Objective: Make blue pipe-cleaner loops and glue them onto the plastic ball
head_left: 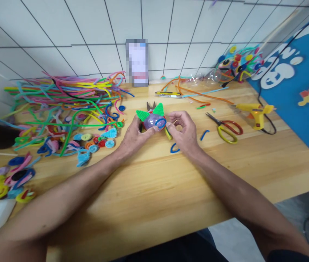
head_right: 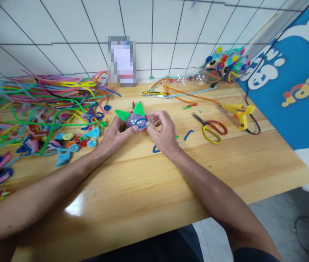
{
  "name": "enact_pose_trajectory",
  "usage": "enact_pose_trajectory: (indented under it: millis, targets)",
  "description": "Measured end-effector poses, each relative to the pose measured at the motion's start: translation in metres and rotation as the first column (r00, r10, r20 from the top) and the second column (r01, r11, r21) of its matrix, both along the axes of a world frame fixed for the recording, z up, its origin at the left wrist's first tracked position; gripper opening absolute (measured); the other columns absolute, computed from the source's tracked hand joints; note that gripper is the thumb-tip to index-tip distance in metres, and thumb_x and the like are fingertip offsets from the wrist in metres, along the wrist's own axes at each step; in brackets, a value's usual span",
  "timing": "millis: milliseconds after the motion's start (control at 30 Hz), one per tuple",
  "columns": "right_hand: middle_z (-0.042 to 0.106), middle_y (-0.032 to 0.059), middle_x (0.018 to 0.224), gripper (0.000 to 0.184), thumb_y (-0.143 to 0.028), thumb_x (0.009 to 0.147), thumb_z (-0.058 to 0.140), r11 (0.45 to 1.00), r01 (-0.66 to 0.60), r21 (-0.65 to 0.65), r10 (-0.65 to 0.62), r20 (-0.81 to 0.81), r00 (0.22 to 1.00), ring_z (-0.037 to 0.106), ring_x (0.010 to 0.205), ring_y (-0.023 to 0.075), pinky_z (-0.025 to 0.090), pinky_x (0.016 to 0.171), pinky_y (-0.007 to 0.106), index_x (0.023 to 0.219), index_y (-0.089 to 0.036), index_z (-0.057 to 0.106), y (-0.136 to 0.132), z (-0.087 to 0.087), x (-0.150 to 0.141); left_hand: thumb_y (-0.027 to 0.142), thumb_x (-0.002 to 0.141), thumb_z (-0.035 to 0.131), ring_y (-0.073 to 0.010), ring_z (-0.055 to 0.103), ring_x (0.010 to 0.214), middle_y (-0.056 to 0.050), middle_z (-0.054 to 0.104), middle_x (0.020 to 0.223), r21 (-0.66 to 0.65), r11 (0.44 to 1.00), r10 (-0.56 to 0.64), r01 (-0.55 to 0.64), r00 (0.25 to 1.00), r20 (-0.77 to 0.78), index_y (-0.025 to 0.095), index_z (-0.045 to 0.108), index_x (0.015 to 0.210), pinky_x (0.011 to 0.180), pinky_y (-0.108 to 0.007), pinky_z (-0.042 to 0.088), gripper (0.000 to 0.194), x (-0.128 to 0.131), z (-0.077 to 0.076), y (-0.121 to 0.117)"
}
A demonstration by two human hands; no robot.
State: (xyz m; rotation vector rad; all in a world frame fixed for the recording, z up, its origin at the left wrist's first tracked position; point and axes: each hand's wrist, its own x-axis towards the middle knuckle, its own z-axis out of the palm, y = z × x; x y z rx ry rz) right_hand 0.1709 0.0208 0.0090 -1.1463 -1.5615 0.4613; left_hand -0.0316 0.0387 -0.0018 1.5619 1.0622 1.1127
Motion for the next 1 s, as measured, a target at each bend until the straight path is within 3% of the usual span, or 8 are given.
enact_pose_trajectory:
  millis: [200, 433, 833, 1000]
  targets:
    - [0.073, 0.0019, 0.102, 0.020, -0.021, 0.085, 0.066, 0.995, 0.008, -0.096, -0.010, -0.014, 1.000, 0.069, 0.091, 0.0182, 0.057, 0.077, 0.033, 0.105, -0.025, 0.067, 0.005, -0.006, 0.004, 0.050, 0.089, 0.080, -0.0256, 0.068, 0.107, -0.007, 0.071, 0.118, 0.009, 1.000, 0.001, 0.000, 0.998, -0.065, 0.022, 0.060, 0.124, 0.096, -0.041, 0.054, 0.049, -0.002, 0.001, 0.002]
    - [0.074, 0.0009, 0.093, 0.013, -0.021, 0.087, 0.063, 0.990, -0.032, -0.138, 0.025, -0.053, 0.998, 0.068, 0.081, 0.0166, 0.057, 0.075, 0.033, 0.098, -0.024, 0.067, 0.003, -0.010, 0.000, 0.048, 0.089, 0.080, -0.0260, 0.067, 0.113, -0.008, 0.070, 0.125, -0.013, 1.000, -0.024, 0.024, 1.000, -0.010, 0.021, 0.059, 0.126, 0.104, -0.043, 0.053, 0.050, -0.002, 0.003, 0.002]
    - [0.075, 0.0000, 0.088, 0.007, -0.024, 0.087, 0.067, 0.986, -0.033, -0.161, 0.019, -0.085, 0.996, 0.069, 0.078, 0.0167, 0.058, 0.078, 0.033, 0.094, -0.023, 0.068, 0.008, -0.014, -0.003, 0.051, 0.087, 0.080, -0.0280, 0.067, 0.117, -0.009, 0.072, 0.126, -0.064, 0.998, 0.002, -0.005, 0.999, -0.051, 0.022, 0.060, 0.127, 0.105, -0.045, 0.053, 0.054, 0.000, 0.012, 0.002]
    - [0.075, 0.0020, 0.097, 0.013, -0.022, 0.089, 0.067, 0.994, -0.034, -0.104, 0.030, -0.039, 0.999, 0.070, 0.085, 0.0178, 0.058, 0.078, 0.033, 0.101, -0.024, 0.068, 0.006, -0.012, -0.002, 0.054, 0.089, 0.078, -0.0293, 0.065, 0.122, -0.010, 0.072, 0.126, -0.016, 0.999, 0.034, -0.036, 0.997, -0.066, 0.022, 0.059, 0.128, 0.106, -0.046, 0.053, 0.055, 0.001, 0.009, -0.002]
